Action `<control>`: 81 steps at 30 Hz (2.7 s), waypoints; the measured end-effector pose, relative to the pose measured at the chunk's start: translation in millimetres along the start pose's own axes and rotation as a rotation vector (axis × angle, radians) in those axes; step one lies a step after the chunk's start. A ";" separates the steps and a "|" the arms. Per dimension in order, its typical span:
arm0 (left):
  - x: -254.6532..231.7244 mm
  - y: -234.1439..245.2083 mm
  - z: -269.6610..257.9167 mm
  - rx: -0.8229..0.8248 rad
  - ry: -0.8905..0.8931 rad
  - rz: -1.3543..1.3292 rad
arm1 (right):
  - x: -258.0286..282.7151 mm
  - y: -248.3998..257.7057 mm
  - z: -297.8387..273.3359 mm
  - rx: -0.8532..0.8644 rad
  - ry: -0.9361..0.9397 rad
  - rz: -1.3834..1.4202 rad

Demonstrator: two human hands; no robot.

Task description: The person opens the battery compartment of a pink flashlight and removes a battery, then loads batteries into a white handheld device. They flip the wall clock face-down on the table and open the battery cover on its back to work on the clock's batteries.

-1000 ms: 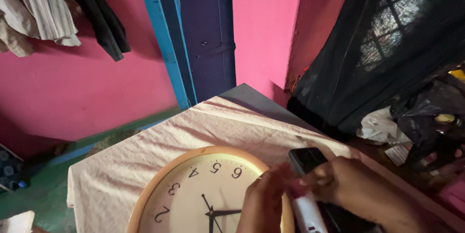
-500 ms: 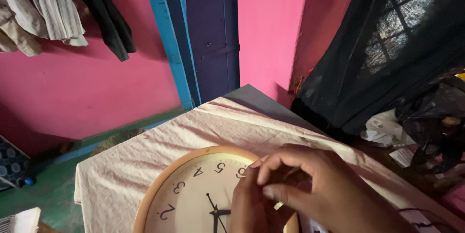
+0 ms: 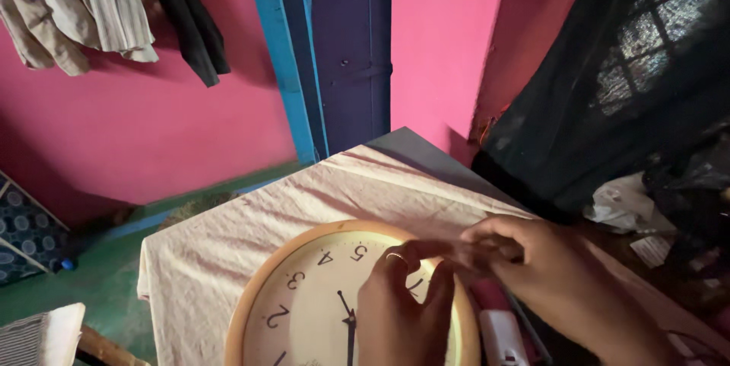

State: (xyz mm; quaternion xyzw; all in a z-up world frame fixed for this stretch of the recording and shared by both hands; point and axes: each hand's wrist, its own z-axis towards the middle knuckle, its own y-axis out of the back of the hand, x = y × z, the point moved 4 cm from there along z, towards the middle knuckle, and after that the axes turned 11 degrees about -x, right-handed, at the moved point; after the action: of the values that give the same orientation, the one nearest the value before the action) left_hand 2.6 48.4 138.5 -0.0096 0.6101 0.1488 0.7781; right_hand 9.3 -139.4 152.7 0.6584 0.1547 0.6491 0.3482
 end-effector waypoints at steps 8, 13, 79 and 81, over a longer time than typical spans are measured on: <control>-19.4 22.9 2.8 -0.060 0.011 0.050 | 38.1 -4.4 -17.0 0.024 -0.023 -0.174; -6.8 35.1 3.7 0.045 0.200 0.228 | 48.3 -1.5 -22.3 0.007 0.048 0.031; 91.5 9.6 3.3 -0.074 0.857 -0.816 | 80.8 -20.3 -26.7 0.339 0.485 1.142; 77.7 6.0 -1.6 -0.022 0.983 -0.813 | 90.4 -18.4 -35.3 0.257 0.537 1.028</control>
State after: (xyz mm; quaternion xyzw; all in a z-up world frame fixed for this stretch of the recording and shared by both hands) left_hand 16.0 70.9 65.0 -0.3156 0.8420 -0.1738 0.4015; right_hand -10.3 -57.9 205.1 0.4985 -0.0238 0.8544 -0.1445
